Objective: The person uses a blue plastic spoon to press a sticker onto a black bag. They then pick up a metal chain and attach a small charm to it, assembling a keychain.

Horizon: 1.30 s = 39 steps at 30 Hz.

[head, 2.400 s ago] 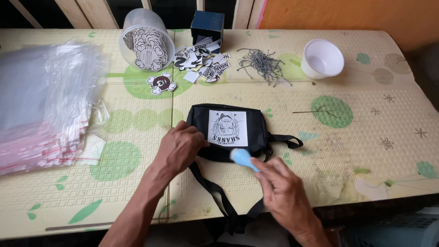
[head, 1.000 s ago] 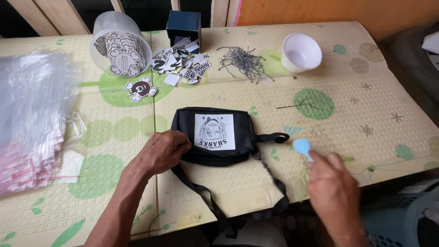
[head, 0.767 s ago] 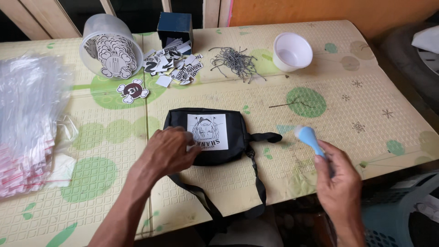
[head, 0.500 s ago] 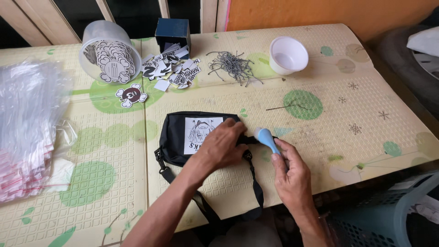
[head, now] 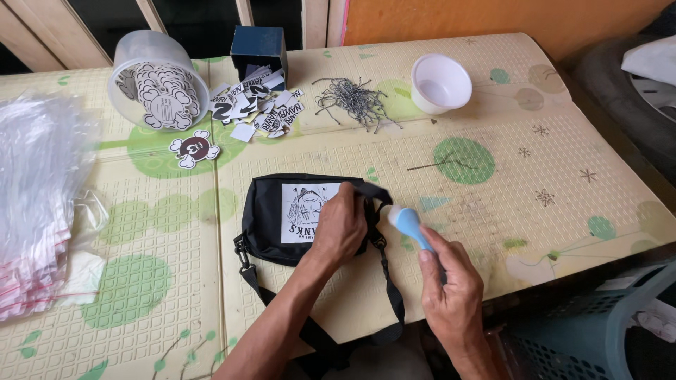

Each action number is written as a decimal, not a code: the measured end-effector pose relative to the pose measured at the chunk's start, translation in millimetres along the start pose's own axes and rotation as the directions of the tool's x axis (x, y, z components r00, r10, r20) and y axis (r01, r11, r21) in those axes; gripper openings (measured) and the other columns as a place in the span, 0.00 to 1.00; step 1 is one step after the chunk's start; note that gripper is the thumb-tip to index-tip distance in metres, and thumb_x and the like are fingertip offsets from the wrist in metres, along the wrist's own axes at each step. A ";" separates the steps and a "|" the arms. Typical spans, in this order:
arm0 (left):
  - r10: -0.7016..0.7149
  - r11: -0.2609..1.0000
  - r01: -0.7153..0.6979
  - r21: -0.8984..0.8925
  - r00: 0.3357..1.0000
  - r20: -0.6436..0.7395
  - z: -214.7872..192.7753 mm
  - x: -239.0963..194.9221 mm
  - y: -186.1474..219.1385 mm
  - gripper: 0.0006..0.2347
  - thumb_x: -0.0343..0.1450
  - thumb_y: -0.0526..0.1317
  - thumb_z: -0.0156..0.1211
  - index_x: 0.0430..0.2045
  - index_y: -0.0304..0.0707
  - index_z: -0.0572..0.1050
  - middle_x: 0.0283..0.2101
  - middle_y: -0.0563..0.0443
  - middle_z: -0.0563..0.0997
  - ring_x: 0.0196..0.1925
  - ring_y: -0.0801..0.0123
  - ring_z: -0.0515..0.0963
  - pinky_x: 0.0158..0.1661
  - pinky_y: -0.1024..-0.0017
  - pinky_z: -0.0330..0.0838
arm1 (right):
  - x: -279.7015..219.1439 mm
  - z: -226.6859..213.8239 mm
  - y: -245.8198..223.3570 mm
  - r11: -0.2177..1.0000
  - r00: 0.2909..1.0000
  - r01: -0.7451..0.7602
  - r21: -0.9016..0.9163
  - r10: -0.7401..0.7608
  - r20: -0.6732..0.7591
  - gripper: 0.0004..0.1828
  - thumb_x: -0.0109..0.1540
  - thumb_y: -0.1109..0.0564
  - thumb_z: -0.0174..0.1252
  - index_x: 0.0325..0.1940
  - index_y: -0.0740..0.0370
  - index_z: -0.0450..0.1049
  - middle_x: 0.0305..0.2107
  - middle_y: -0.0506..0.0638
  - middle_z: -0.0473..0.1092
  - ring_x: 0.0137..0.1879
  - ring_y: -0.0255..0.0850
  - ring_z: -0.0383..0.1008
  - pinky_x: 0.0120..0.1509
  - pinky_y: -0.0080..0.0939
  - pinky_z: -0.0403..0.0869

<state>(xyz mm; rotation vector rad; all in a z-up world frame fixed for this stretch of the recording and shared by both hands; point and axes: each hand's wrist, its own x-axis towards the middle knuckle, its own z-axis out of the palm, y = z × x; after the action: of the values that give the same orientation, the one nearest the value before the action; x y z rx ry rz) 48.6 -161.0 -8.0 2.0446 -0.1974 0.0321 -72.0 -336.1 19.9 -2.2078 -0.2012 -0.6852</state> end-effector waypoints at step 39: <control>-0.210 0.967 0.206 -0.149 0.978 -0.010 -27.1 -14.4 19.1 0.19 0.62 0.54 0.54 0.35 0.39 0.69 0.32 0.50 0.78 0.35 0.62 0.74 0.39 0.61 0.68 | 26.4 39.6 15.5 0.976 0.968 -0.081 -0.202 0.125 0.215 0.21 0.66 0.58 0.53 0.64 0.55 0.75 0.41 0.50 0.75 0.41 0.45 0.79 0.44 0.45 0.77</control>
<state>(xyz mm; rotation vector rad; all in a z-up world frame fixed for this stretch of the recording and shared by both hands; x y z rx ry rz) 33.2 -143.9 19.8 1.9064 0.0312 -0.0848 -28.1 -319.2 2.8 -2.4629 -0.1384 -0.4073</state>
